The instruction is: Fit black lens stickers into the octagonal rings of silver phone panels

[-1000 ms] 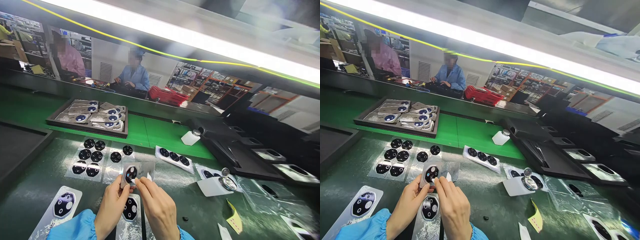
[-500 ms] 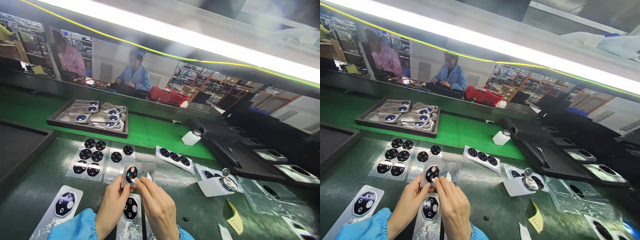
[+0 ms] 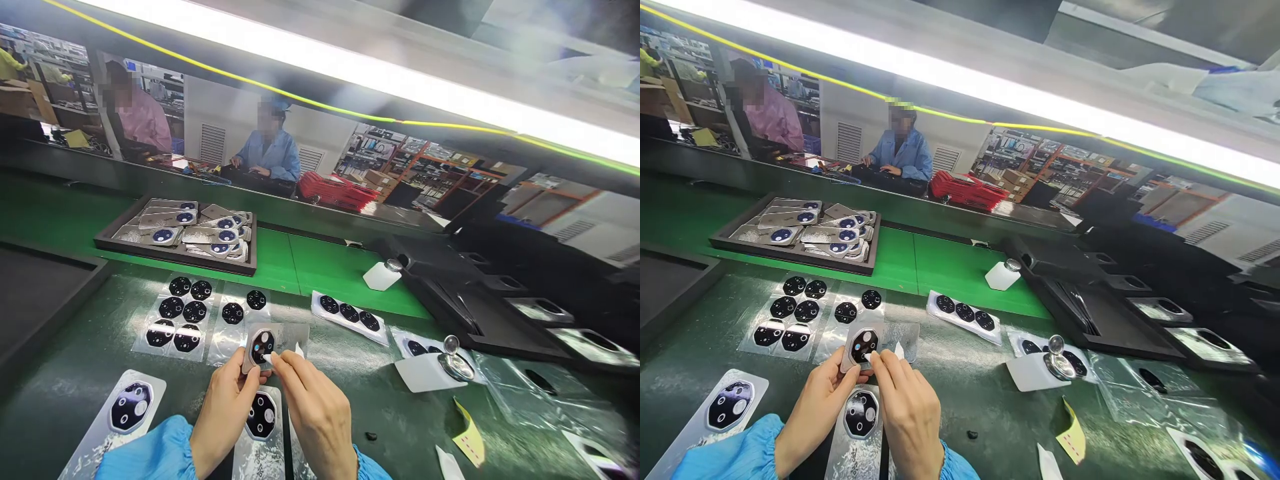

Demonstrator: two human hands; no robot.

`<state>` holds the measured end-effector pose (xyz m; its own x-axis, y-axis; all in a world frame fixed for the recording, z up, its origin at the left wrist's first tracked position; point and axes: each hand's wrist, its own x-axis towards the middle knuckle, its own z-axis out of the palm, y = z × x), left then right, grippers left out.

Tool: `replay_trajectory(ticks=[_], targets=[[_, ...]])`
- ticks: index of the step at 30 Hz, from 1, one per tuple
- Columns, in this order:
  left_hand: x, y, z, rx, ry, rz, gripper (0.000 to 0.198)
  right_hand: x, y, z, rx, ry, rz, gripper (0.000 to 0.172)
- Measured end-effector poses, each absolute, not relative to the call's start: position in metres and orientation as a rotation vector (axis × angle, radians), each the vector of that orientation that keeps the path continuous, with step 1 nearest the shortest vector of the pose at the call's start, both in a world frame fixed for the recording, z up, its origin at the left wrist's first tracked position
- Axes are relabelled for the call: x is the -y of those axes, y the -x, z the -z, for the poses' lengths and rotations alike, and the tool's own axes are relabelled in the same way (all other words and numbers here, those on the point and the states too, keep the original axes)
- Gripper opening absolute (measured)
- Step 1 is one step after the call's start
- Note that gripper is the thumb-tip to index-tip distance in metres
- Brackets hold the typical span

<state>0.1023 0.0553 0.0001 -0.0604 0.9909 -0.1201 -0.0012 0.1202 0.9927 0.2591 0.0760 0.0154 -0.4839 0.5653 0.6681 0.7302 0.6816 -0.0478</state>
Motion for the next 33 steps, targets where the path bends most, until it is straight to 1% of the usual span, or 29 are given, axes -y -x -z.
replay_trajectory(ticks=[6,16,20,22,25,29,33], targets=[[-0.055,-0.102,0.000,-1.307,-1.092,-1.170,0.018,-0.076,-0.259,-0.016,2.221,0.988,0.320,0.029],[-0.055,-0.101,0.002,-1.287,-1.063,-1.192,0.015,-0.077,-0.258,-0.013,2.200,0.992,0.271,0.027],[-0.055,-0.101,-0.001,-1.257,-1.031,-1.210,0.016,-0.078,-0.259,-0.018,2.182,0.981,0.082,0.025],[-0.056,-0.101,-0.002,-1.231,-1.002,-1.210,0.019,-0.079,-0.261,-0.022,2.127,1.000,-0.038,0.024],[-0.059,-0.102,0.000,-1.190,-0.934,-1.206,0.029,-0.079,-0.264,-0.026,2.029,1.063,-0.113,0.022],[-0.061,-0.104,0.005,-1.162,-0.834,-1.211,0.042,-0.078,-0.267,-0.024,1.995,1.124,-0.127,0.023],[-0.062,-0.105,0.008,-1.150,-0.772,-1.203,0.045,-0.077,-0.268,-0.021,2.007,1.155,-0.104,0.026]])
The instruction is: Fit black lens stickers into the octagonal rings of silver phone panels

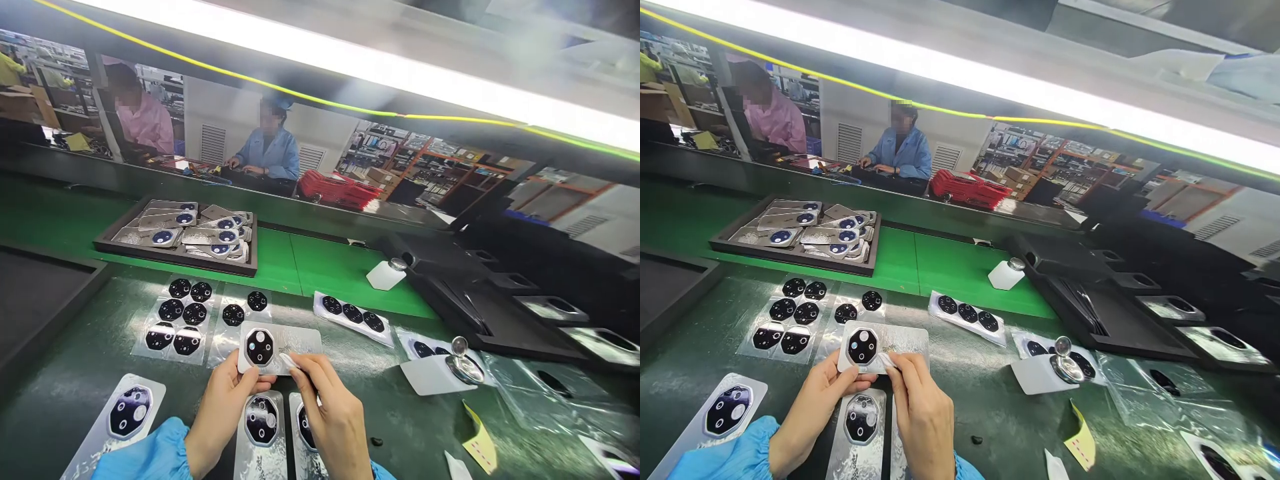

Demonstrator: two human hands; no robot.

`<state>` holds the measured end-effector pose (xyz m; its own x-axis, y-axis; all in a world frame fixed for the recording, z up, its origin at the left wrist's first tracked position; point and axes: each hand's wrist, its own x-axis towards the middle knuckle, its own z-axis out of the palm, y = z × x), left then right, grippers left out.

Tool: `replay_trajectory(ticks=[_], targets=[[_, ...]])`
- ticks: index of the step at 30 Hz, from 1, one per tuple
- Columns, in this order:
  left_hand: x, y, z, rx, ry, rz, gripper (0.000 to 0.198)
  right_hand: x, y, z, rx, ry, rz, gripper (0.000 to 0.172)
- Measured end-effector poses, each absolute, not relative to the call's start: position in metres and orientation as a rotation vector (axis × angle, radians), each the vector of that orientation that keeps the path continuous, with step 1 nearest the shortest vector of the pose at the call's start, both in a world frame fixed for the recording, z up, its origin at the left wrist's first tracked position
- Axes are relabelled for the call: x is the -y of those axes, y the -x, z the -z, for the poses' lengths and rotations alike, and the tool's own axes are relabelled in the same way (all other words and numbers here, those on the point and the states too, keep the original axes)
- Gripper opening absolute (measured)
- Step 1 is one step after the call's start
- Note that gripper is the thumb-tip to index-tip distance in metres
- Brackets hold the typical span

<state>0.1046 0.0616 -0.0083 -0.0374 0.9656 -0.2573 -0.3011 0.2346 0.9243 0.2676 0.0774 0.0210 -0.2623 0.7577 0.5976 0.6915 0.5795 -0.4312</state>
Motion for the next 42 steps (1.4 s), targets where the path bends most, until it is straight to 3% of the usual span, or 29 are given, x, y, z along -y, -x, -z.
replay_trajectory(ticks=[42], targets=[[-0.0608,-0.1032,-0.0001,-1.144,-0.694,-1.183,0.031,-0.0797,-0.2711,-0.0184,2.014,1.216,-0.070,0.023]])
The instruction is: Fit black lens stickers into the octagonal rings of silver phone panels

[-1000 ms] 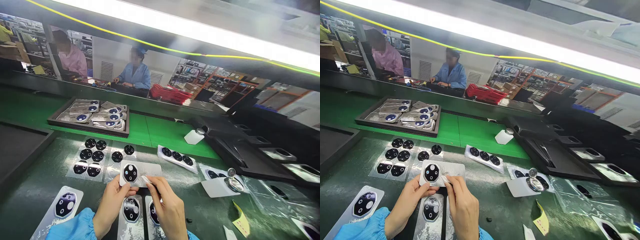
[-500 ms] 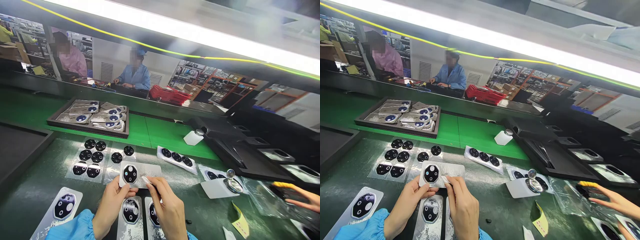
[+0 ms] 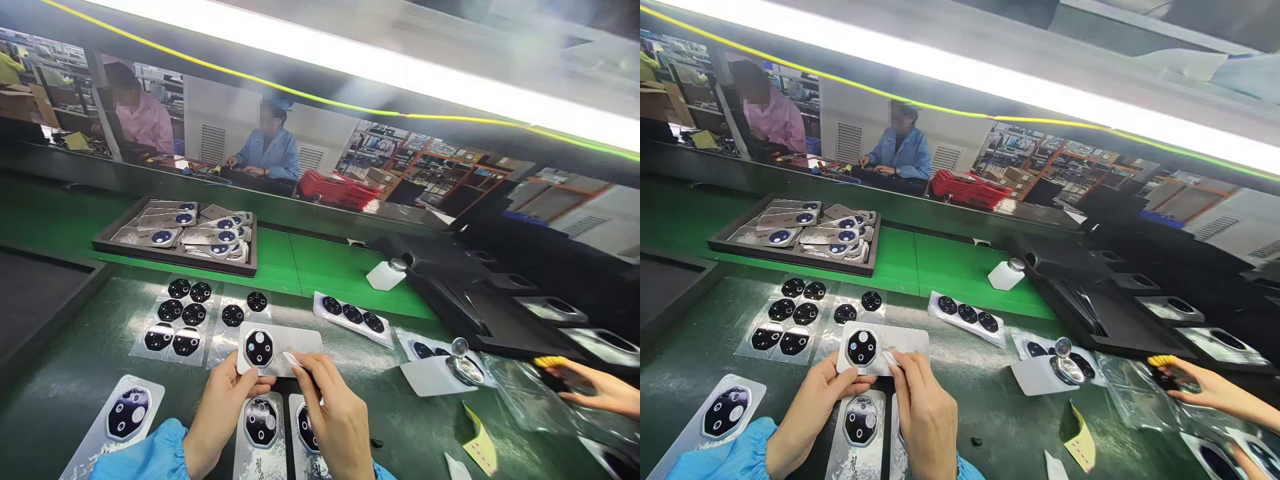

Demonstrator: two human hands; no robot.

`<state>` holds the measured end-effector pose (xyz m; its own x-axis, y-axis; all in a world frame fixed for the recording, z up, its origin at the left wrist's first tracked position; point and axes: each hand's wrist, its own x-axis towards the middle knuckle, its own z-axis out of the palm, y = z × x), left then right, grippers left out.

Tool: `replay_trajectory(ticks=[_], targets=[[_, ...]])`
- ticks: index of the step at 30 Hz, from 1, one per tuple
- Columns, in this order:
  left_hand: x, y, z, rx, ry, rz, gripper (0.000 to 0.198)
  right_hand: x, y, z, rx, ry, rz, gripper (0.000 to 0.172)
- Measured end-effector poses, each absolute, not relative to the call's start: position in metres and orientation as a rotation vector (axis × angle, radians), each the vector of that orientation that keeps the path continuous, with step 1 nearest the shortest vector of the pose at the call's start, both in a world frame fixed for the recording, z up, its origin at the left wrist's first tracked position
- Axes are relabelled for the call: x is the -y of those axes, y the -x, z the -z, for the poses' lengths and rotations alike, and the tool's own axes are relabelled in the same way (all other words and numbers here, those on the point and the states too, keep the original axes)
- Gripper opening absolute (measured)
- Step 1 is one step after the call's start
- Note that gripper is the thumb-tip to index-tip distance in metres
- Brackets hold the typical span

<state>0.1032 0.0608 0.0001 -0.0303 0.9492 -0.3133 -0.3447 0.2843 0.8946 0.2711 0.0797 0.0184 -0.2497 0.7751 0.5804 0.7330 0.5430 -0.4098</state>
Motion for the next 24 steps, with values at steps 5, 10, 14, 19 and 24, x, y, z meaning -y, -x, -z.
replay_trajectory(ticks=[5,10,14,19,24], targets=[[-0.062,-0.103,-0.001,-1.149,-0.682,-1.185,0.031,-0.079,-0.271,-0.019,2.014,1.203,-0.085,0.023],[-0.061,-0.104,-0.006,-1.162,-0.686,-1.184,0.037,-0.081,-0.274,-0.022,1.974,1.213,-0.094,0.023],[-0.065,-0.099,-0.018,-1.179,-0.720,-1.198,0.042,-0.084,-0.284,-0.028,1.863,1.235,-0.102,0.020],[-0.073,-0.076,-0.044,-1.277,-0.852,-1.307,0.049,-0.090,-0.301,-0.034,1.666,1.249,-0.073,0.015],[-0.056,-0.034,-0.081,-1.659,-1.105,-1.345,0.051,-0.092,-0.314,-0.034,1.531,1.288,-0.075,0.015]])
